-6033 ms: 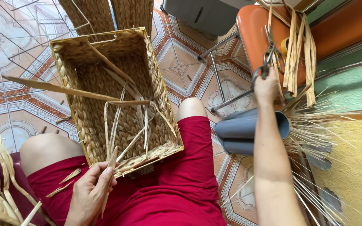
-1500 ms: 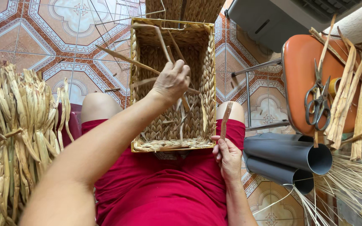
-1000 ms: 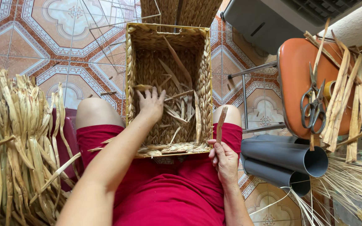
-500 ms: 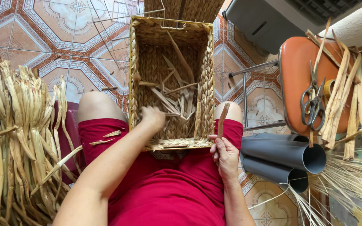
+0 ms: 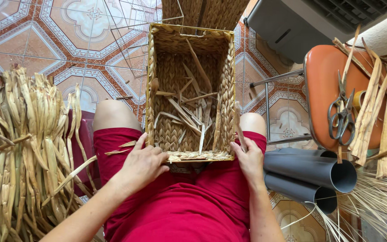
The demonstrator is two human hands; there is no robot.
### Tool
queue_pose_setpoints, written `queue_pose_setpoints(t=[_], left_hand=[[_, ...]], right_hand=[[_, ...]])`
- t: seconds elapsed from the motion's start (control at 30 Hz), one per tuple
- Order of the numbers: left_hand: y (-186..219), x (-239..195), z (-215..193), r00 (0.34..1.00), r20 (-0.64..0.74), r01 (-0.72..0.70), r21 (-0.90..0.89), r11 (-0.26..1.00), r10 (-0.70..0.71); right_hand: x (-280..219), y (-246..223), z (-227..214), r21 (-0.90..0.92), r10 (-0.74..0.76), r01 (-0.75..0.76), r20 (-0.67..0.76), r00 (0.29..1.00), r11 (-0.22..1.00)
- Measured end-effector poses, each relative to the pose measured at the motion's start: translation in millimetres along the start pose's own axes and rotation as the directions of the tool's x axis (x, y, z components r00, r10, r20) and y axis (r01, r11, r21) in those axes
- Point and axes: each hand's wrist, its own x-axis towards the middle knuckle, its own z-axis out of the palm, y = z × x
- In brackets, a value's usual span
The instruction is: The person sits on the floor and weaves a rectangular basket using dried palm leaves. They use shears to trim the leaves and a wooden stick to press the weave tight, working on the basket's edge.
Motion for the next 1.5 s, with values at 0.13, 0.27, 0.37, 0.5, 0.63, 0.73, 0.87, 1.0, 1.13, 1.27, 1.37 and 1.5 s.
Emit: queue_pose_setpoints(t=[0.13,0.27,0.37,0.5,0.63,0.73,0.87,1.0,1.13,1.27,1.37,1.5], left_hand=[[6.6,-6.2,5.3,0.979,-0.2,0.047,0.047,0.998,-0.037],[2.6,-3.6,-14.1,0.935,-0.356,0.029,0.074,0.997,-0.001],[-6.8,3.9,-39.0,0.891,-0.454,0.018,0.077,0.997,0.019],[-5.0,5.6,-72.8,0.838,-0.542,-0.012,0.09,0.996,0.06],[14.7,-0.4,-92.5,0.831,-0.554,-0.014,0.067,0.998,0.049],[24.6,-11.7,-101.2,0.844,-0.533,-0.037,0.049,0.998,0.058],[26.9,-15.5,-110.9,0.84,-0.54,-0.053,0.017,0.998,0.054],[28.7,-12.0,-117.2,0.852,-0.523,-0.124,-0.143,0.982,0.031],[22.5,-14.3,-118.8,0.773,-0.629,-0.199,-0.37,0.908,-0.087],[20.7,-21.6,-116.6,0.711,-0.681,-0.061,-0.306,0.95,-0.174],[17.7,-27.6,-111.2,0.76,-0.589,-0.032,-0.454,0.89,-0.273],[13.4,-28.6,-108.1,0.789,-0.547,-0.06,-0.522,0.851,-0.281]], right_hand=[[11.9,-12.0,9.2,-0.195,-0.215,0.209,-0.013,0.976,0.958],[18.3,-25.1,14.8,-0.009,-0.175,0.175,-0.073,0.982,0.985],[33.5,-36.7,7.9,0.148,-0.216,0.233,-0.125,0.968,0.961],[48.6,-59.0,-16.3,0.163,-0.361,0.377,-0.118,0.925,0.912],[35.9,-81.4,-38.0,0.384,-0.228,0.236,-0.069,0.971,0.893],[25.7,-87.4,-50.9,0.521,-0.232,0.21,-0.024,0.972,0.827],[21.1,-86.8,-61.8,0.604,-0.074,0.011,0.08,0.994,0.797],[20.3,-90.1,-62.5,0.586,-0.067,-0.002,0.096,0.993,0.811],[13.0,-93.9,-74.7,0.297,-0.231,0.25,-0.096,0.968,0.922],[-12.7,-99.6,-92.5,0.499,-0.2,0.28,-0.208,0.957,0.82],[-49.5,-98.0,-102.3,0.538,-0.226,0.247,-0.105,0.968,0.806],[-88.2,-96.9,-90.5,0.546,-0.161,0.031,0.193,0.968,0.837]])
